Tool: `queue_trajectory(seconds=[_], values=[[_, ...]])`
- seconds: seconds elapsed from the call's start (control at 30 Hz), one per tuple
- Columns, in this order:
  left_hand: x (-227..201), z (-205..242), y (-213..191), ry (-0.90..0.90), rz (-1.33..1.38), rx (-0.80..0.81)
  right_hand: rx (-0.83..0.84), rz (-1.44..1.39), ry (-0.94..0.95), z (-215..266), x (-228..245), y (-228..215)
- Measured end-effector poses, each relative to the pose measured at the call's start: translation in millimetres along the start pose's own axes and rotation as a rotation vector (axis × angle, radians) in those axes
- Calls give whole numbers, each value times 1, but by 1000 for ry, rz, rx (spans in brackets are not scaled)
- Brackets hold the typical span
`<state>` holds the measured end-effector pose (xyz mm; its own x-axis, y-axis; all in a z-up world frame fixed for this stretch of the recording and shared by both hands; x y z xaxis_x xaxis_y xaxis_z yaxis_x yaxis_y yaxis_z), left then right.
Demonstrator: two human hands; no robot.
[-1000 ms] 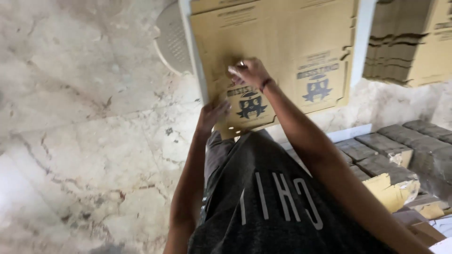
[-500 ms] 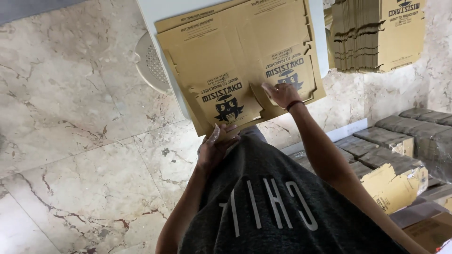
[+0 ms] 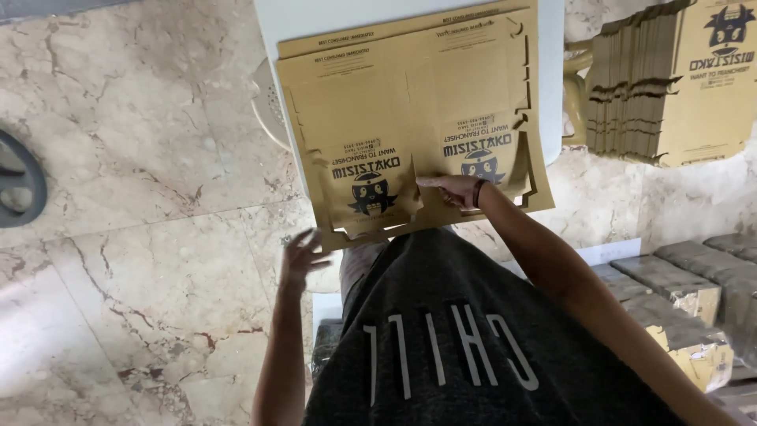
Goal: The person assembles flat cardboard boxes by folding and interlocking the flaps. They repeatedly pick up a flat piece, fold the sides, and secure the tabs to form a box, then place the finished box on a stack.
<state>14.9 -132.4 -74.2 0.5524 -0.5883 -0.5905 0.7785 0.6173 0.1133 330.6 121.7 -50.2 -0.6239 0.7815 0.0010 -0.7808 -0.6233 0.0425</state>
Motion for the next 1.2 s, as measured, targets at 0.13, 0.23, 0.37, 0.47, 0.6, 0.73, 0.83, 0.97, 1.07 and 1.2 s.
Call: queue_trajectory(seconds=[0.13,0.23,0.37,0.47,0.6,0.73,0.83,0.97,1.07,1.2], values=[[-116,28,39,253,-907,-426,-20,16,-27,34,15,7],[-164,17,149,1157,-1218,-426,38,-73,25,12,8,14],[-153,-51,255,765,-1455,52,33,-90,-48,46,34,40],[-138,-88,290,599,-1701,226,-44,-45,-101,-56,-3,6],[-127,-95,295,565,-1832,258,61,-272,-143,17,32,43],[-118,-106,293,509,-1919,287,367,-401,-163,-1,32,36],[-113,-111,291,478,-1921,315,790,-624,-73,-38,29,59],[-107,-118,292,454,-1936,359,738,-582,-73,-53,31,54],[-120,-107,295,436,-1914,380,620,-528,-107,-45,38,51],[-121,-105,294,445,-1923,373,374,-503,-286,-65,40,40]])
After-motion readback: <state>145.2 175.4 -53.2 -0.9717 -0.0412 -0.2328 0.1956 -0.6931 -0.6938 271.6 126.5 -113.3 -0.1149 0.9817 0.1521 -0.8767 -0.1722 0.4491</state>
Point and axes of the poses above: each hand's wrist, its own z-axis away from the middle knuckle, its own y-axis out of the palm, x = y × z, the point moved 9 cm from there along -z, towards the middle knuckle, and after that the axes turned 7 degrees about y, right-handed, at the moved point
